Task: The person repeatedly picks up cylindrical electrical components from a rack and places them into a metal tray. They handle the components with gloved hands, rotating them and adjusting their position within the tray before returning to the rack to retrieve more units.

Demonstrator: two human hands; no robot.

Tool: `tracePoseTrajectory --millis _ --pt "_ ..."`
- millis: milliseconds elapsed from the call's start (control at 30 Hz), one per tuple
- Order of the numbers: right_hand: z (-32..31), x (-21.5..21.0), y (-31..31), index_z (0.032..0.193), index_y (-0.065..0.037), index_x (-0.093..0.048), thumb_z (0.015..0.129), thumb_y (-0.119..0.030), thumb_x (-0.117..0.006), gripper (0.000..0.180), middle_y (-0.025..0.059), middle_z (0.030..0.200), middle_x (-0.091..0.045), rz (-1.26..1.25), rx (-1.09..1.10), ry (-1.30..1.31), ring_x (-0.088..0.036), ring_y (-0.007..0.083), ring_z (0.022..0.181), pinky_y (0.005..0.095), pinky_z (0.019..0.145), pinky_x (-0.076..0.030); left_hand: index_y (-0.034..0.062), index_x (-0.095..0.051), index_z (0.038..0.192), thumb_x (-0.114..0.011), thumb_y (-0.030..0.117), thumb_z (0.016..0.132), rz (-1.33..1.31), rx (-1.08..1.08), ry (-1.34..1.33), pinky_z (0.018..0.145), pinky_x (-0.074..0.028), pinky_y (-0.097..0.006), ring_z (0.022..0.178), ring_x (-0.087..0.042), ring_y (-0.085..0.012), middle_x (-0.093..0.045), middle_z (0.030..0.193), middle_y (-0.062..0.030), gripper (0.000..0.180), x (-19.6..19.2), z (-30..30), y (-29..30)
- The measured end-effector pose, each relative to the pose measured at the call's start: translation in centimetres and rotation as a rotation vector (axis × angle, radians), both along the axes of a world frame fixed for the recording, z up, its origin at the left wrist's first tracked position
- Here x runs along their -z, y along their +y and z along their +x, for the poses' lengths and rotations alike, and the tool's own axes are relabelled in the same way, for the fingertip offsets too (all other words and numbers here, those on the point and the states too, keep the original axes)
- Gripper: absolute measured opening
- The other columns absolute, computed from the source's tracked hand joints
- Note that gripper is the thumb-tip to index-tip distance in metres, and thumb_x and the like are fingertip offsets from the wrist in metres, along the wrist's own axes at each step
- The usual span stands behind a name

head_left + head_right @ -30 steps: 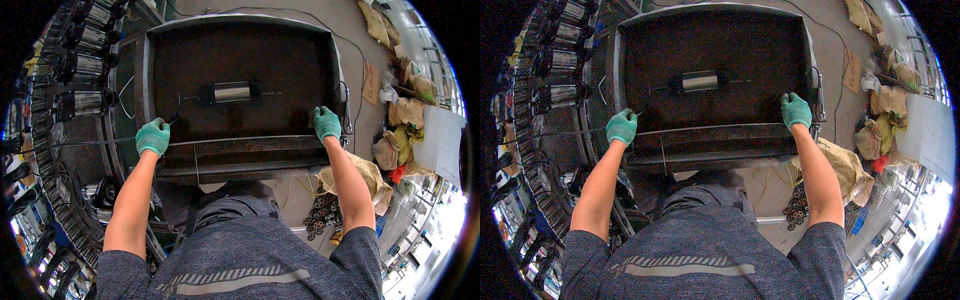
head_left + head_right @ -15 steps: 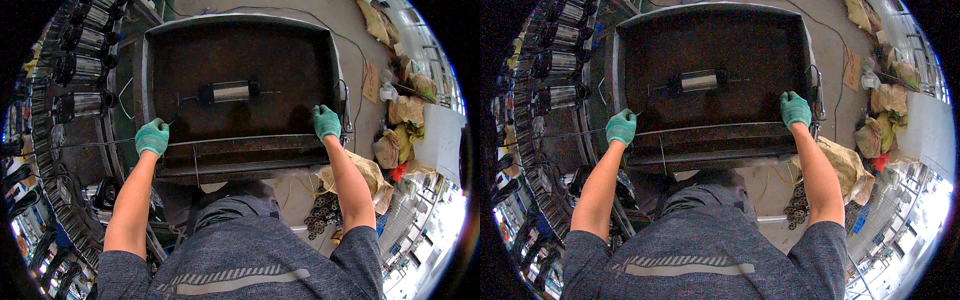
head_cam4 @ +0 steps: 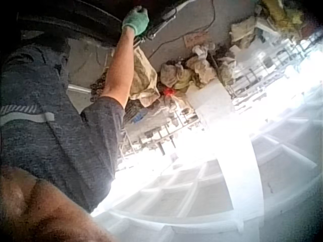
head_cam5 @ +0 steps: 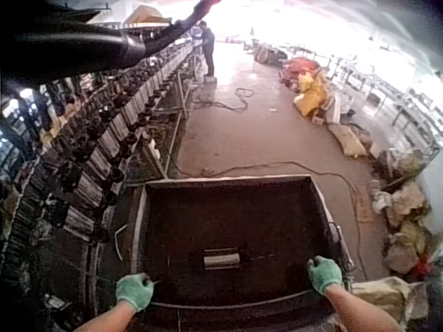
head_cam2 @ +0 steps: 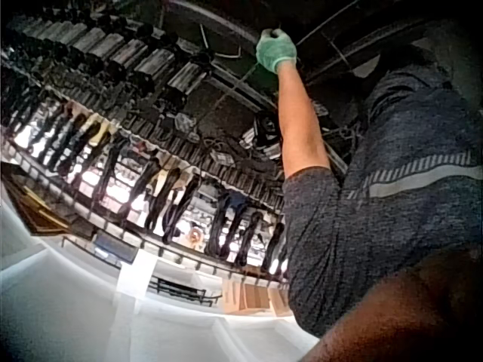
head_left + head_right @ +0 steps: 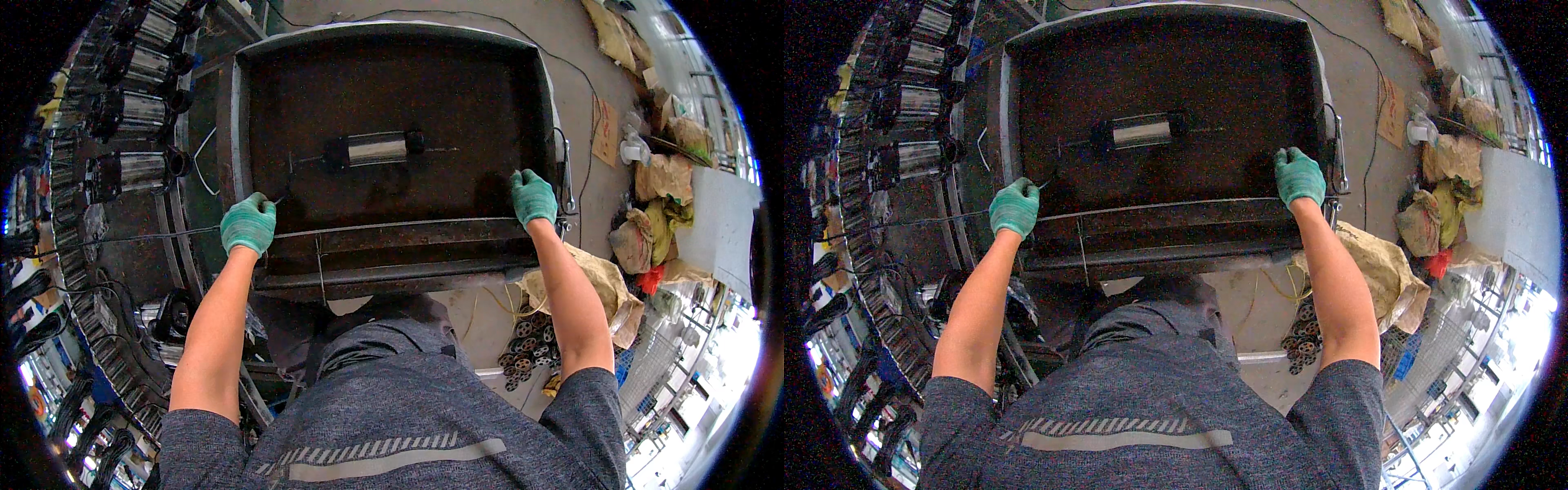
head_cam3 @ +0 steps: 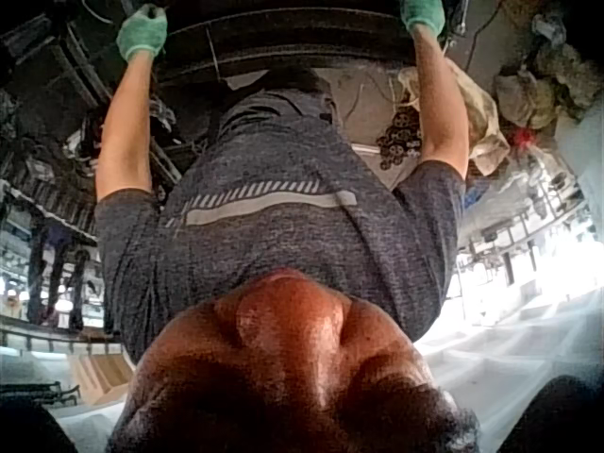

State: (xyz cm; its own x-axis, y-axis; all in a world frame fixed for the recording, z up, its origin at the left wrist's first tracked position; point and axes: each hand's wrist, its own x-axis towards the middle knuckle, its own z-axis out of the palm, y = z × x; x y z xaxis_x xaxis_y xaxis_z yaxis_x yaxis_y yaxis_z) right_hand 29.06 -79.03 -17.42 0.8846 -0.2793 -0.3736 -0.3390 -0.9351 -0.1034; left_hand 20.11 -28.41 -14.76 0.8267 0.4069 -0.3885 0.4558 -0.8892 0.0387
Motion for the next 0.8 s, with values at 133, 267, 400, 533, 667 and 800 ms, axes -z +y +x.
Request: tracePoseTrajectory --millis 133,267,400,533,667,800 --pt "-0.27 0.27 -0.09 0.108 -0.011 -0.068 0.099 -0.046 -0.051 0.04 0.0227 0.109 -0.069 0.018 0.002 -0.059 -0.062 0.0466 0.105 0.0542 0.087 -0.05 0.0169 -0.074 0.105 -0.057 0.036 0.094 -0.001 -0.001 0.012 0.084 -0.055 -0.049 0.096 -0.069 -0.0401 -0.073 0.098 -0.0181 0.028 -0.41 0.08 -0.16" --pt "0.01 0.3 -0.21 0.118 -0.014 -0.069 0.099 -0.048 -0.049 0.044 0.0212 0.115 -0.07 -0.005 0.002 -0.003 -0.064 0.044 0.109 0.0527 0.092 -0.051 0.0171 -0.074 0.105 -0.057 0.036 0.094 -0.003 -0.002 0.004 0.084 -0.055 -0.049 0.095 -0.069 -0.0405 -0.073 0.099 -0.0186 0.028 -0.11 0.0 0.02" --pt "-0.01 0.17 -0.15 0.121 -0.015 -0.068 0.099 -0.048 -0.049 0.044 0.0215 0.116 -0.069 -0.003 0.001 -0.004 -0.064 0.0437 0.109 0.0523 0.092 -0.052 0.017 -0.074 0.104 -0.057 0.035 0.094 -0.007 -0.006 0.001 0.083 -0.055 -0.049 0.095 -0.069 -0.0406 -0.073 0.099 -0.0186 0.027 -0.04 0.0 0.04" --pt "-0.01 0.09 -0.08 0.123 -0.014 -0.068 0.099 -0.048 -0.049 0.046 0.0215 0.117 -0.069 -0.007 -0.001 0.005 -0.064 0.0435 0.11 0.0517 0.093 -0.052 0.0168 -0.074 0.104 -0.057 0.035 0.094 -0.012 -0.005 0.005 0.083 -0.055 -0.049 0.095 -0.069 -0.0406 -0.073 0.099 -0.0187 0.027 0.08 0.03 0.13" --pt "0.01 0.15 -0.07 0.126 -0.013 -0.067 0.099 -0.048 -0.05 0.047 0.0209 0.119 -0.069 -0.009 0.001 0.008 -0.064 0.0428 0.112 0.0512 0.095 -0.051 0.0168 -0.074 0.103 -0.057 0.035 0.094 -0.005 0.003 0.001 0.083 -0.055 -0.049 0.095 -0.069 -0.0406 -0.073 0.098 -0.0188 0.027 0.11 0.0 0.14" --pt "-0.05 0.39 -0.17 0.127 -0.013 -0.067 0.099 -0.048 -0.05 0.048 0.0204 0.12 -0.069 -0.004 0.004 0.001 -0.064 0.0422 0.112 0.0507 0.096 -0.051 0.0168 -0.074 0.103 -0.057 0.035 0.094 -0.003 0.01 -0.01 0.083 -0.055 -0.05 0.095 -0.069 -0.0408 -0.073 0.098 -0.0188 0.026 0.26 -0.09 0.23"
